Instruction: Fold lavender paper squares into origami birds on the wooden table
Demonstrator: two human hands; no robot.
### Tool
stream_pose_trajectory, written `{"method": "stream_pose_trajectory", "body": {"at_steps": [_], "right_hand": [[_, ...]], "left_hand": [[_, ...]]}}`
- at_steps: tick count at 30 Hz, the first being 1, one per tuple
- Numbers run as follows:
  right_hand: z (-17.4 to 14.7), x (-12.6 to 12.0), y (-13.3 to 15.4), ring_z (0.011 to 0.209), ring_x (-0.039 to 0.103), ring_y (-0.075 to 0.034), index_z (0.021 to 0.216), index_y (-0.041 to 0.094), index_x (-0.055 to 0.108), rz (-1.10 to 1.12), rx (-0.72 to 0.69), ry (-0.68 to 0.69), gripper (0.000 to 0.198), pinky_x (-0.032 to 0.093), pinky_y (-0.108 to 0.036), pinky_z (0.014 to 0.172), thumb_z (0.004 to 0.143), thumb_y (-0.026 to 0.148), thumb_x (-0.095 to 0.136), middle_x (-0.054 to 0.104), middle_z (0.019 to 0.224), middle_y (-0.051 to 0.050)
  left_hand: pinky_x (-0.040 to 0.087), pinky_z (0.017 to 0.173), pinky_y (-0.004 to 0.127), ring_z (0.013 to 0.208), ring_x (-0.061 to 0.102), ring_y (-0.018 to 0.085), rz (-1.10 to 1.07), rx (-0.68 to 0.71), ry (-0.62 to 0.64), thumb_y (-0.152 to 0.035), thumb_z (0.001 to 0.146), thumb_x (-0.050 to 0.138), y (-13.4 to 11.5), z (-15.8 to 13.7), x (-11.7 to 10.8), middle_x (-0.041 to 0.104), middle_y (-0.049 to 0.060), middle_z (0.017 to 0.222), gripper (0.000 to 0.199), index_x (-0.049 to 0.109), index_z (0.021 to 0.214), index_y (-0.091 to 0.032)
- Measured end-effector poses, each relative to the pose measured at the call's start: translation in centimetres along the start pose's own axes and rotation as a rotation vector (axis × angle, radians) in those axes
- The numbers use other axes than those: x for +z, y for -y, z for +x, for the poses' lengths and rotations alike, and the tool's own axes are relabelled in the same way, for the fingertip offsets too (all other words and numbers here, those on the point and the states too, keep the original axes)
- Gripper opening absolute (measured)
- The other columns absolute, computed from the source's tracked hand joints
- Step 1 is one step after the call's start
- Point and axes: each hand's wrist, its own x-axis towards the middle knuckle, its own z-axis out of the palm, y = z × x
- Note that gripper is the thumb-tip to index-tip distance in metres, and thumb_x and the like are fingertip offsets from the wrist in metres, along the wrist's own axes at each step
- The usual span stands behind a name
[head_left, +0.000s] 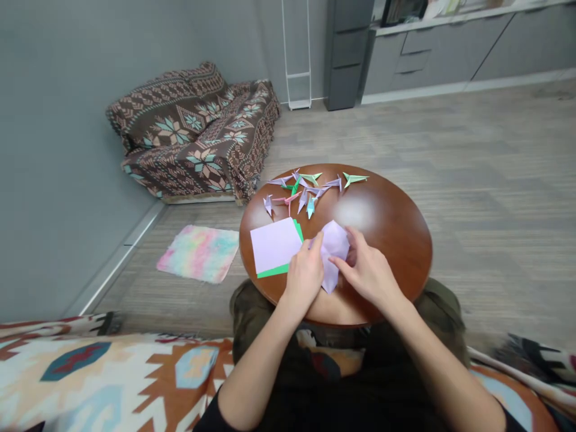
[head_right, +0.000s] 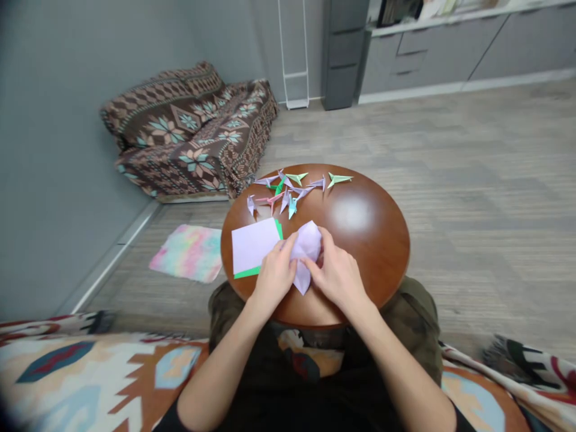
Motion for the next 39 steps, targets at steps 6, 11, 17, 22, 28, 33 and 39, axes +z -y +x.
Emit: {"method": "stream_pose_trajectory", "body": {"at_steps": [6, 11, 17, 22, 28, 33, 39], "right_hand": [[-0.2, -0.6, -1.6, 0.076, 0.076, -0.028, 0.146, 0.017, 0.048, 0.259, -0.002, 0.165, 0.078, 0.060, -0.041, 0.077, 0.082, 0.046, 0.081, 0.079, 0.096, -0.010], [-0.7, -0.8, -2.9, 0.089, 0.077, -0.028, 0.147, 0.020, 0.050, 0.300, -0.006, 0.210, 0.076, 0.062, -0.042, 0.081, 0.081, 0.041, 0.082, 0.073, 0.128, -0.015], [-1.0, -0.4, -3.3, 0.074, 0.077, -0.028, 0.146, 0.017, 0.052, 0.317, 0.027, 0.209, 0.068, 0.061, -0.040, 0.072, 0.086, 0.040, 0.076, 0.078, 0.083, -0.006], [-1.1, 0.2, -3.7, 0.073, 0.077, -0.028, 0.142, 0.015, 0.053, 0.343, 0.079, 0.123, 0.066, 0.060, -0.039, 0.074, 0.086, 0.041, 0.076, 0.077, 0.078, -0.005], [-1.2, 0.2, -4.2, 0.078, 0.078, -0.028, 0.133, 0.017, 0.061, 0.346, 0.073, 0.100, 0.059, 0.062, -0.040, 0.076, 0.083, 0.042, 0.080, 0.081, 0.092, -0.009], [-1.3, 0.4, -4.5, 0.091, 0.078, -0.027, 0.125, 0.021, 0.068, 0.343, -0.005, 0.088, 0.045, 0.063, -0.043, 0.084, 0.084, 0.037, 0.078, 0.073, 0.134, -0.014], [-1.2, 0.7, -4.4, 0.111, 0.074, -0.031, 0.119, 0.023, 0.074, 0.311, -0.110, 0.109, 0.035, 0.056, -0.049, 0.101, 0.085, 0.029, 0.077, 0.079, 0.122, -0.010]], "left_hand": [[0.055, 0.102, 0.049, 0.121, 0.070, 0.037, -0.051, -0.047, -0.036, -0.009, 0.084, 0.064, 0.8, 0.0, -0.4, 0.066, 0.019, 0.141, 0.096, 0.016, 0.168, -0.018], [0.053, 0.104, 0.046, 0.116, 0.073, 0.035, -0.114, -0.132, -0.092, -0.020, 0.086, 0.071, 2.1, 0.5, -0.5, 0.077, 0.013, 0.124, 0.046, 0.069, 0.133, -0.017], [0.056, 0.096, 0.039, 0.099, 0.078, 0.028, -0.154, -0.154, -0.134, -0.017, 0.085, 0.073, 3.1, 1.1, -0.3, 0.083, 0.007, 0.101, 0.013, 0.082, 0.094, -0.020], [0.055, 0.092, 0.033, 0.091, 0.077, 0.022, -0.189, -0.143, -0.200, -0.013, 0.082, 0.077, 3.6, 1.3, 0.4, 0.082, 0.004, 0.093, 0.009, 0.080, 0.086, -0.020], [0.055, 0.080, 0.029, 0.078, 0.073, 0.018, -0.187, -0.142, -0.226, -0.016, 0.080, 0.081, 4.1, 1.4, 1.1, 0.079, 0.003, 0.089, 0.007, 0.074, 0.081, -0.019], [0.053, 0.081, 0.030, 0.076, 0.071, 0.018, -0.130, -0.130, -0.192, -0.019, 0.080, 0.081, 4.0, 1.4, 1.1, 0.077, 0.002, 0.087, 0.011, 0.071, 0.078, -0.019], [0.052, 0.086, 0.037, 0.085, 0.071, 0.023, -0.061, -0.138, -0.118, -0.023, 0.081, 0.081, 3.5, 1.1, 1.2, 0.076, 0.006, 0.094, 0.011, 0.072, 0.086, -0.021]]}}
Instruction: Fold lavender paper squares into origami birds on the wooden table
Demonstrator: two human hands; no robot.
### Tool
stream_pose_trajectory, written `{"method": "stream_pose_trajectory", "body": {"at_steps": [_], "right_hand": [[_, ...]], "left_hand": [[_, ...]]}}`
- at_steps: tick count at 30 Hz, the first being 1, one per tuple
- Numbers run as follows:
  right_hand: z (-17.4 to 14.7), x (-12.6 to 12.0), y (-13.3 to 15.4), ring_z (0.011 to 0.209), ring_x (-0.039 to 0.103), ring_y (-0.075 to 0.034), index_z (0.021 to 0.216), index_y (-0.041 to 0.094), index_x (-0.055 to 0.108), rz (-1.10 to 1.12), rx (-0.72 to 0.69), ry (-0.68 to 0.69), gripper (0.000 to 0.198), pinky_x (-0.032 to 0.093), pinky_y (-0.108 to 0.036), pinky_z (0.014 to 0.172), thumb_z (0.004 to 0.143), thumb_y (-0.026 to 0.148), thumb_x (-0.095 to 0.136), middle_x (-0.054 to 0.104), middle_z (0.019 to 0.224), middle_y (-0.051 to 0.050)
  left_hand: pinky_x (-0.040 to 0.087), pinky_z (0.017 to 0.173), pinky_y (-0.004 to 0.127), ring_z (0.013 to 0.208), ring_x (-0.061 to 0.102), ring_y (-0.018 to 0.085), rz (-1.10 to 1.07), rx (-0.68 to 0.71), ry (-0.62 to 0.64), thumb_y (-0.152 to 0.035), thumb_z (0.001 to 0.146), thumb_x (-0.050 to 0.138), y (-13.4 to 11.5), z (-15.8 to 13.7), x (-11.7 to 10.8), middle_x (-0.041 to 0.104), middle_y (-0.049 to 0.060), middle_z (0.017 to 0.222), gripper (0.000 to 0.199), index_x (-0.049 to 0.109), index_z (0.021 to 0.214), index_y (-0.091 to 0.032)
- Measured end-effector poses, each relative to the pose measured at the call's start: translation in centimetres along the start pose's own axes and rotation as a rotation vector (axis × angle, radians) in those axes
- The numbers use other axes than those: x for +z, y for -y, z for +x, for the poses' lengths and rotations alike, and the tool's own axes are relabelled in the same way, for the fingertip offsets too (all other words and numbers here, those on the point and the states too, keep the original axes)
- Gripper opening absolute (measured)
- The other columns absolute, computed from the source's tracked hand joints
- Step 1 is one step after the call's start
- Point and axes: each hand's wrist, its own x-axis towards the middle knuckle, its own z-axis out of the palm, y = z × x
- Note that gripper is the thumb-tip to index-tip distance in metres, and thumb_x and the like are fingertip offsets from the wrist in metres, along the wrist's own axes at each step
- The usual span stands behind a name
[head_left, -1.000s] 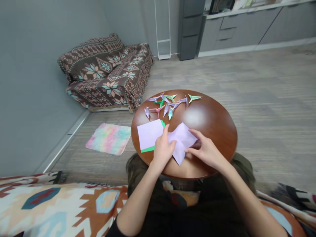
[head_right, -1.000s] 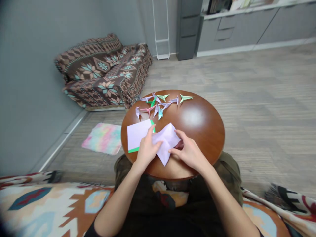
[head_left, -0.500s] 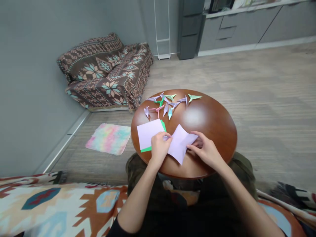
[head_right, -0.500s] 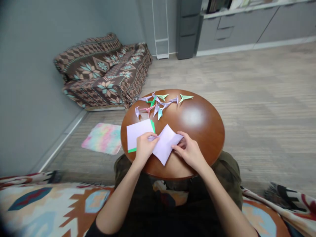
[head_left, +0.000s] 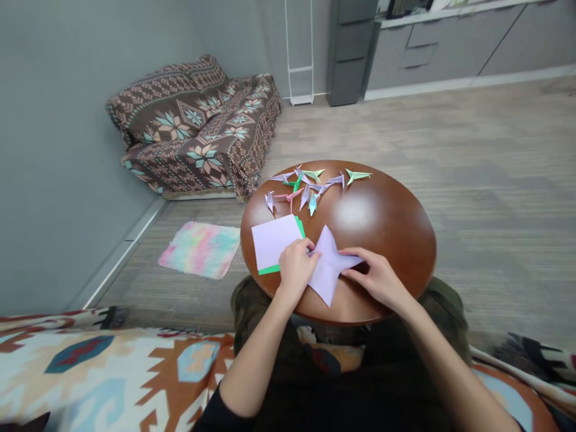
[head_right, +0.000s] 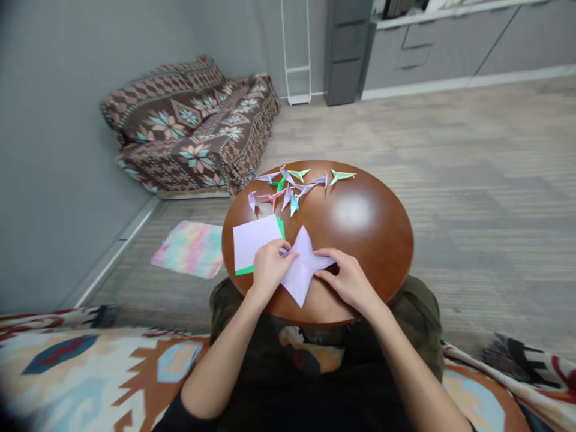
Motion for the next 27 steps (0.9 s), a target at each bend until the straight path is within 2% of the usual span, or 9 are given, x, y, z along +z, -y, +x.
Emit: {"method": "stream_pose_trajectory", "body": {"at_steps": [4, 8, 10, 11, 13, 16, 18, 21, 27], "right_hand": [[0.2, 0.0, -0.1, 0.104, 0.076, -0.030, 0.109, 0.022, 0.077, -0.019, -0.031, 0.027, 0.024, 0.057, -0.046, 0.096, 0.085, 0.025, 0.074, 0.082, 0.113, -0.009], [0.3, -0.2, -0.6, 0.094, 0.078, -0.029, 0.102, 0.021, 0.078, -0.045, -0.018, 0.017, 0.016, 0.060, -0.043, 0.087, 0.089, 0.030, 0.072, 0.083, 0.107, -0.010], [0.2, -0.4, -0.8, 0.093, 0.078, -0.029, 0.101, 0.021, 0.078, -0.061, 0.001, -0.005, 0.017, 0.060, -0.043, 0.087, 0.090, 0.032, 0.071, 0.083, 0.106, -0.010], [0.2, -0.5, -0.9, 0.092, 0.079, -0.029, 0.101, 0.021, 0.078, -0.069, 0.012, -0.016, 0.017, 0.060, -0.043, 0.086, 0.091, 0.032, 0.071, 0.083, 0.106, -0.010], [0.1, -0.6, -1.0, 0.089, 0.079, -0.029, 0.101, 0.021, 0.078, -0.081, 0.031, -0.028, 0.018, 0.060, -0.043, 0.085, 0.091, 0.033, 0.070, 0.083, 0.104, -0.010], [0.2, -0.6, -0.9, 0.086, 0.079, -0.028, 0.100, 0.021, 0.078, -0.096, 0.038, -0.032, 0.017, 0.061, -0.041, 0.082, 0.091, 0.033, 0.070, 0.084, 0.101, -0.009], [0.3, -0.6, -0.7, 0.085, 0.078, -0.027, 0.098, 0.021, 0.078, -0.112, 0.026, -0.034, 0.015, 0.060, -0.041, 0.082, 0.090, 0.031, 0.070, 0.083, 0.100, -0.008], [0.4, -0.7, -0.5, 0.083, 0.076, -0.027, 0.097, 0.021, 0.077, -0.137, -0.006, -0.029, 0.014, 0.059, -0.041, 0.079, 0.090, 0.030, 0.069, 0.082, 0.097, -0.008], [0.4, -0.8, 0.0, 0.080, 0.075, -0.026, 0.098, 0.021, 0.077, -0.175, -0.077, 0.016, 0.013, 0.058, -0.039, 0.077, 0.091, 0.025, 0.067, 0.081, 0.098, -0.009]], "left_hand": [[0.051, 0.094, 0.038, 0.096, 0.071, 0.025, -0.045, 0.024, 0.076, -0.017, 0.083, 0.076, -0.5, -0.1, -0.5, 0.076, 0.008, 0.103, 0.012, 0.073, 0.094, -0.021], [0.052, 0.099, 0.035, 0.105, 0.071, 0.024, -0.200, 0.097, 0.230, -0.026, 0.085, 0.077, -0.2, -0.1, -2.3, 0.078, 0.007, 0.109, 0.019, 0.074, 0.102, -0.019], [0.053, 0.100, 0.032, 0.112, 0.070, 0.023, -0.284, 0.108, 0.298, -0.028, 0.084, 0.079, 0.4, -0.2, -3.4, 0.076, 0.007, 0.122, 0.032, 0.074, 0.114, -0.019], [0.055, 0.096, 0.031, 0.110, 0.071, 0.023, -0.317, 0.109, 0.340, -0.027, 0.080, 0.082, 0.9, -0.3, -3.8, 0.075, 0.007, 0.126, 0.041, 0.073, 0.119, -0.020], [0.059, 0.080, 0.030, 0.092, 0.074, 0.021, -0.366, 0.107, 0.426, -0.025, 0.070, 0.089, 1.8, -0.5, -4.5, 0.074, 0.008, 0.128, 0.061, 0.070, 0.128, -0.021], [0.060, 0.081, 0.031, 0.092, 0.075, 0.021, -0.584, 0.015, 0.559, -0.019, 0.069, 0.087, 2.9, -0.7, -4.5, 0.072, 0.012, 0.129, 0.075, 0.063, 0.140, -0.020], [0.061, 0.083, 0.032, 0.091, 0.076, 0.022, -0.646, -0.024, 0.572, -0.015, 0.071, 0.083, 3.1, -0.8, -4.0, 0.077, 0.011, 0.112, 0.074, 0.060, 0.142, -0.017], [0.060, 0.079, 0.031, 0.083, 0.076, 0.022, -0.621, -0.026, 0.540, -0.015, 0.071, 0.081, 2.7, -0.7, -3.4, 0.077, 0.005, 0.087, 0.068, 0.064, 0.137, -0.016], [0.058, 0.072, 0.029, 0.073, 0.073, 0.020, -0.522, -0.003, 0.437, -0.028, 0.068, 0.088, 1.9, -0.4, -2.9, 0.074, 0.000, 0.074, 0.049, 0.073, 0.114, -0.018]]}}
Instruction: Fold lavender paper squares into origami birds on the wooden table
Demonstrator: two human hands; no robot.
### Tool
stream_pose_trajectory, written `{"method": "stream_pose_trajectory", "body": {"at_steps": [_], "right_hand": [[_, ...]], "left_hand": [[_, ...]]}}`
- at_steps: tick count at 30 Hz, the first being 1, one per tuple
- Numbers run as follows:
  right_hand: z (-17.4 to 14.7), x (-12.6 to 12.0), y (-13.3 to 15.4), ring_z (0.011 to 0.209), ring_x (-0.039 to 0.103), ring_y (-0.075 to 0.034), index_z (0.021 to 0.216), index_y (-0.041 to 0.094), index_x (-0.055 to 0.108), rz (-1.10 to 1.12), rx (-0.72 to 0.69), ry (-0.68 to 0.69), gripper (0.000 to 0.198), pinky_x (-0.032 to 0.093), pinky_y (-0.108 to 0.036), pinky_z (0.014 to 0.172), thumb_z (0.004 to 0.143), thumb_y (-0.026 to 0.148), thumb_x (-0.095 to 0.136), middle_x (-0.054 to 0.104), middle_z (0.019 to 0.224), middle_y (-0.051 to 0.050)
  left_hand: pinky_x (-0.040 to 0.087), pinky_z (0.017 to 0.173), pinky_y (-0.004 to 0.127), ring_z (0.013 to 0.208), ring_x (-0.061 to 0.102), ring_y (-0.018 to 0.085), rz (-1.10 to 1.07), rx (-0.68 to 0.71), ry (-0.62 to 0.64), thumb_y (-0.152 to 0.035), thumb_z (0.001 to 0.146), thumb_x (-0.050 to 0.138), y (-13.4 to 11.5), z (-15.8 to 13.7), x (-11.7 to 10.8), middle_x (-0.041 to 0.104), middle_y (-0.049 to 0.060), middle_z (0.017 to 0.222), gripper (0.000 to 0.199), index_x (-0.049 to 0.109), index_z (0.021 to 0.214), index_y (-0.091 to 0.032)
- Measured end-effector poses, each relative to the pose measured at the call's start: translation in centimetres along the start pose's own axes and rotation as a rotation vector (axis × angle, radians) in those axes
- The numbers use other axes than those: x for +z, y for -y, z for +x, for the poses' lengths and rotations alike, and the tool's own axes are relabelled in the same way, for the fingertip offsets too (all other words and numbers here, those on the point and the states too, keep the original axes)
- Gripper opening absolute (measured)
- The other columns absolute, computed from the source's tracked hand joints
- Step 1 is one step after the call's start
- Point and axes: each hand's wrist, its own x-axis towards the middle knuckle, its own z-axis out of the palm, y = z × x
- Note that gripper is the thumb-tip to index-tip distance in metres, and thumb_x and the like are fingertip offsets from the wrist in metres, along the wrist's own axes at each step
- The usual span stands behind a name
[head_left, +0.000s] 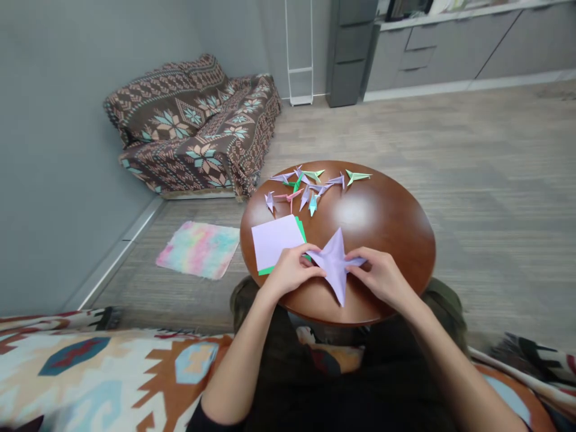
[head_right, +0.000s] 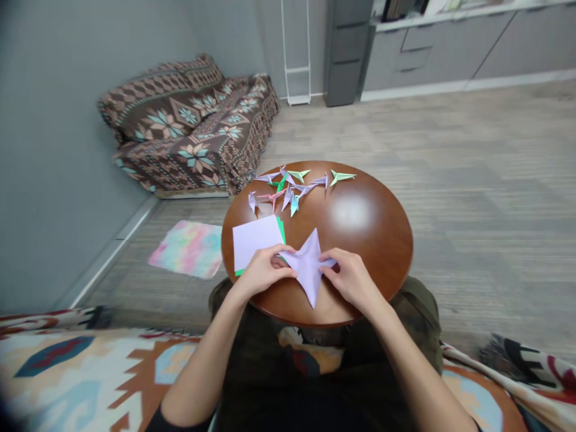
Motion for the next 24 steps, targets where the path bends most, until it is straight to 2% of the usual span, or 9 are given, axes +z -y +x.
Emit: {"method": "stream_pose_trajectory", "body": {"at_steps": [3, 5, 8, 10, 12, 16, 18, 21, 24], "right_hand": [[0.0, -0.2, 0.4, 0.087, 0.075, -0.026, 0.098, 0.021, 0.077, -0.006, -0.056, 0.031, 0.014, 0.058, -0.039, 0.080, 0.093, 0.022, 0.064, 0.079, 0.099, -0.009], [0.1, -0.3, 0.7, 0.090, 0.074, -0.026, 0.098, 0.021, 0.078, -0.009, -0.098, 0.060, 0.017, 0.058, -0.039, 0.084, 0.094, 0.019, 0.062, 0.078, 0.101, -0.009], [0.2, -0.4, 1.2, 0.091, 0.073, -0.025, 0.100, 0.021, 0.079, -0.021, -0.136, 0.090, 0.022, 0.057, -0.039, 0.086, 0.093, 0.015, 0.060, 0.076, 0.102, -0.010], [0.4, -0.4, 1.5, 0.090, 0.073, -0.025, 0.102, 0.021, 0.079, -0.034, -0.144, 0.097, 0.023, 0.057, -0.039, 0.085, 0.092, 0.013, 0.061, 0.075, 0.101, -0.010], [0.5, -0.3, 1.6, 0.088, 0.072, -0.025, 0.102, 0.021, 0.079, -0.046, -0.145, 0.098, 0.023, 0.057, -0.038, 0.084, 0.090, 0.012, 0.061, 0.074, 0.100, -0.010], [0.6, -0.2, 1.4, 0.088, 0.072, -0.025, 0.100, 0.021, 0.077, -0.065, -0.138, 0.094, 0.022, 0.057, -0.037, 0.083, 0.089, 0.010, 0.061, 0.074, 0.098, -0.009], [0.6, -0.3, 1.2, 0.086, 0.072, -0.025, 0.098, 0.021, 0.076, -0.074, -0.131, 0.091, 0.021, 0.057, -0.037, 0.083, 0.089, 0.010, 0.061, 0.074, 0.097, -0.009], [0.5, -0.4, 1.0, 0.085, 0.071, -0.024, 0.097, 0.020, 0.075, -0.083, -0.120, 0.085, 0.018, 0.057, -0.036, 0.082, 0.090, 0.012, 0.061, 0.073, 0.098, -0.009], [0.5, -0.5, 1.0, 0.085, 0.071, -0.024, 0.097, 0.020, 0.074, -0.086, -0.118, 0.079, 0.017, 0.056, -0.036, 0.080, 0.091, 0.012, 0.061, 0.073, 0.098, -0.009]], "left_hand": [[0.058, 0.072, 0.029, 0.073, 0.073, 0.020, 0.023, 0.005, -0.029, -0.031, 0.070, 0.088, 0.3, 0.1, 0.1, 0.073, 0.000, 0.072, 0.043, 0.073, 0.108, -0.018], [0.059, 0.075, 0.029, 0.077, 0.075, 0.021, 0.013, 0.013, -0.009, -0.028, 0.071, 0.086, 0.5, -0.1, 0.0, 0.074, 0.001, 0.077, 0.047, 0.071, 0.114, -0.017], [0.060, 0.077, 0.028, 0.084, 0.076, 0.020, -0.009, 0.035, 0.019, -0.025, 0.079, 0.078, 0.5, -0.5, -0.2, 0.077, 0.005, 0.097, 0.057, 0.063, 0.134, -0.019], [0.059, 0.077, 0.027, 0.083, 0.075, 0.017, 0.038, 0.069, 0.030, -0.024, 0.088, 0.067, 0.4, -0.9, -0.4, 0.076, 0.008, 0.113, 0.054, 0.060, 0.141, -0.020], [0.057, 0.073, 0.026, 0.077, 0.071, 0.015, 0.131, 0.097, 0.045, -0.022, 0.091, 0.059, 0.4, -1.1, -0.6, 0.077, 0.008, 0.116, 0.046, 0.067, 0.136, -0.020], [0.051, 0.063, 0.025, 0.062, 0.062, 0.014, 0.257, 0.090, 0.059, -0.011, 0.081, 0.055, 0.6, -1.2, -0.7, 0.079, 0.006, 0.089, 0.043, 0.080, 0.116, -0.017], [0.050, 0.061, 0.025, 0.059, 0.061, 0.014, 0.282, 0.087, 0.075, -0.006, 0.076, 0.054, 0.7, -1.1, -0.8, 0.079, 0.006, 0.083, 0.048, 0.082, 0.112, -0.016], [0.053, 0.067, 0.027, 0.064, 0.066, 0.016, 0.284, 0.098, 0.112, -0.004, 0.075, 0.054, 0.6, -0.9, -0.8, 0.081, 0.007, 0.093, 0.048, 0.082, 0.112, -0.017], [0.057, 0.079, 0.030, 0.079, 0.074, 0.020, 0.252, 0.111, 0.122, -0.010, 0.081, 0.060, 0.3, -0.7, -0.7, 0.081, 0.008, 0.105, 0.035, 0.081, 0.108, -0.018]]}}
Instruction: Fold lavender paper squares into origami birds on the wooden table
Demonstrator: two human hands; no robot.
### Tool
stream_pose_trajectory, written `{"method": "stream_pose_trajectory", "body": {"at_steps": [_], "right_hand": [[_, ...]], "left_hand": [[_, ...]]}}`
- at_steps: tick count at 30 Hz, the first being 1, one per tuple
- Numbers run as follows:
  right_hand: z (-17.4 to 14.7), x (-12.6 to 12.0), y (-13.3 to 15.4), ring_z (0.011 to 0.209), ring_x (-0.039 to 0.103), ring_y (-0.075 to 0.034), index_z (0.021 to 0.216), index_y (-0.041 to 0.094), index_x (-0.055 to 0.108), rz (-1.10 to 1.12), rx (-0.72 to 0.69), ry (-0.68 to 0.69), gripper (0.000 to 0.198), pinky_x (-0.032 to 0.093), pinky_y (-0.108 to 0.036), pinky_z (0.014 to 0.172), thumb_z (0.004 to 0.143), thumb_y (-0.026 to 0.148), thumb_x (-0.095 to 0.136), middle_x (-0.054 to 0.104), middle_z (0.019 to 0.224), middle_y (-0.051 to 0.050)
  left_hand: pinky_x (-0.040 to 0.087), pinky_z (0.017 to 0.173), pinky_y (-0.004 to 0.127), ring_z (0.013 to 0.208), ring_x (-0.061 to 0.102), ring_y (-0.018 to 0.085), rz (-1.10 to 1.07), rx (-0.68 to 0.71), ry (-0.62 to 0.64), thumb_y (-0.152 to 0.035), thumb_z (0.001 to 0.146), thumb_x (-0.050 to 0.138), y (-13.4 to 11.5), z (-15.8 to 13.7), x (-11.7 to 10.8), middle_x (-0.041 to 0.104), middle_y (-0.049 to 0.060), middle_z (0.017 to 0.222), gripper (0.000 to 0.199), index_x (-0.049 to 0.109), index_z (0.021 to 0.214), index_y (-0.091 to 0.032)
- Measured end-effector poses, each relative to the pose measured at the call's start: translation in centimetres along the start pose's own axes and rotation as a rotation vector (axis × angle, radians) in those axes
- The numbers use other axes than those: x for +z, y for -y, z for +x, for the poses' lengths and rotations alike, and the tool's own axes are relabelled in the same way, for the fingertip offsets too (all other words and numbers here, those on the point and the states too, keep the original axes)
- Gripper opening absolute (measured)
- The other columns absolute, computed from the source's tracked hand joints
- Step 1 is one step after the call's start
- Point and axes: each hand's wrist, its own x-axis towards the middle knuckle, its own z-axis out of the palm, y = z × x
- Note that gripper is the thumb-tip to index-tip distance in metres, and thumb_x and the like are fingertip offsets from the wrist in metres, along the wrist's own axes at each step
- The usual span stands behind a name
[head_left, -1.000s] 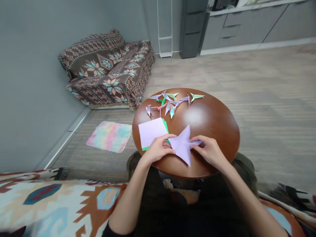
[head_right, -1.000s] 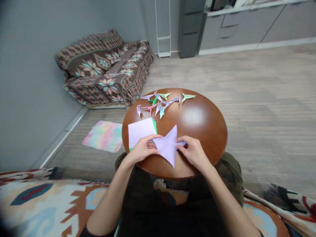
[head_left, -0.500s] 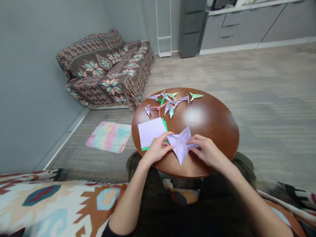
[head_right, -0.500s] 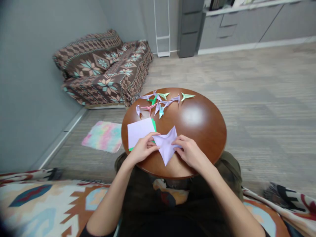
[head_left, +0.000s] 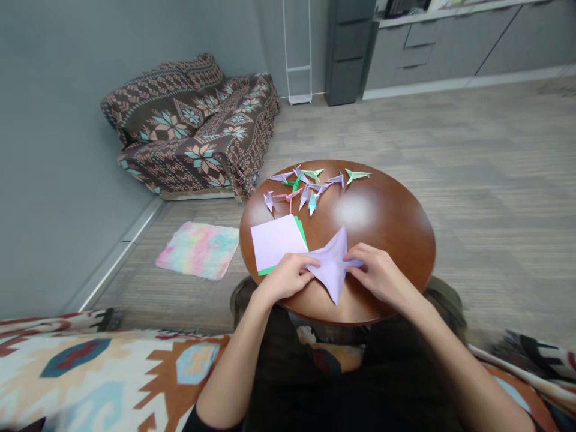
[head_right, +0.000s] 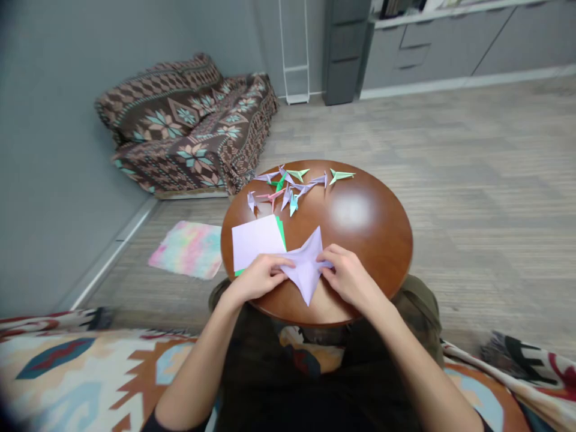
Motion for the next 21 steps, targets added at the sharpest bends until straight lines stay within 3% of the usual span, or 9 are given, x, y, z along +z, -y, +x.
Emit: {"method": "stream_pose_trajectory", "body": {"at_steps": [3, 6, 8, 11, 13, 17, 21], "right_hand": [[0.1, 0.0, 0.2, 0.083, 0.071, -0.023, 0.096, 0.020, 0.075, 0.000, -0.007, 0.001, 0.018, 0.056, -0.036, 0.080, 0.090, 0.011, 0.060, 0.073, 0.096, -0.008], [0.3, 0.0, 0.5, 0.081, 0.070, -0.023, 0.093, 0.020, 0.075, 0.005, -0.018, 0.006, 0.020, 0.055, -0.035, 0.079, 0.089, 0.010, 0.058, 0.073, 0.093, -0.008], [0.4, 0.0, 0.8, 0.080, 0.070, -0.023, 0.092, 0.020, 0.075, 0.012, -0.027, 0.010, 0.021, 0.055, -0.035, 0.078, 0.088, 0.009, 0.058, 0.073, 0.092, -0.008], [0.6, -0.1, 1.3, 0.080, 0.070, -0.022, 0.090, 0.020, 0.075, 0.029, -0.038, 0.018, 0.021, 0.054, -0.034, 0.078, 0.088, 0.008, 0.058, 0.074, 0.091, -0.008], [0.8, -0.1, 1.5, 0.081, 0.071, -0.022, 0.091, 0.020, 0.074, 0.039, -0.038, 0.016, 0.021, 0.055, -0.034, 0.079, 0.088, 0.008, 0.058, 0.074, 0.091, -0.007], [1.0, 0.1, 1.7, 0.085, 0.072, -0.023, 0.102, 0.020, 0.073, 0.069, -0.020, -0.021, 0.017, 0.056, -0.035, 0.082, 0.090, 0.012, 0.064, 0.076, 0.098, -0.008], [1.0, 0.4, 1.7, 0.080, 0.073, -0.023, 0.109, 0.019, 0.070, 0.122, 0.011, -0.093, 0.019, 0.059, -0.035, 0.076, 0.090, 0.018, 0.070, 0.076, 0.098, -0.009]], "left_hand": [[0.058, 0.083, 0.031, 0.084, 0.077, 0.022, -0.038, -0.006, -0.035, -0.022, 0.088, 0.065, -0.3, 0.2, 0.1, 0.081, 0.007, 0.093, 0.016, 0.077, 0.098, -0.018], [0.058, 0.076, 0.029, 0.075, 0.077, 0.021, -0.063, -0.022, -0.092, -0.030, 0.094, 0.063, -0.7, 0.3, 0.4, 0.076, 0.004, 0.079, 0.015, 0.069, 0.101, -0.018], [0.057, 0.072, 0.028, 0.070, 0.075, 0.019, -0.057, -0.029, -0.146, -0.032, 0.094, 0.065, -1.0, 0.5, 0.7, 0.073, 0.001, 0.078, 0.026, 0.062, 0.117, -0.019], [0.055, 0.074, 0.028, 0.075, 0.073, 0.019, -0.001, -0.008, -0.234, -0.027, 0.088, 0.073, -1.4, 0.8, 1.2, 0.072, 0.000, 0.087, 0.067, 0.042, 0.147, -0.021], [0.054, 0.077, 0.028, 0.078, 0.072, 0.018, 0.031, 0.022, -0.254, -0.025, 0.086, 0.076, -1.5, 1.1, 1.6, 0.072, 0.000, 0.093, 0.080, 0.035, 0.155, -0.022], [0.052, 0.075, 0.028, 0.077, 0.067, 0.017, 0.077, 0.102, -0.233, -0.026, 0.085, 0.077, -1.5, 1.5, 2.2, 0.071, 0.002, 0.092, 0.047, 0.063, 0.130, -0.019], [0.049, 0.072, 0.027, 0.076, 0.063, 0.017, 0.081, 0.145, -0.233, -0.025, 0.089, 0.074, -1.5, 1.8, 2.6, 0.070, 0.003, 0.091, 0.024, 0.074, 0.112, -0.019]]}}
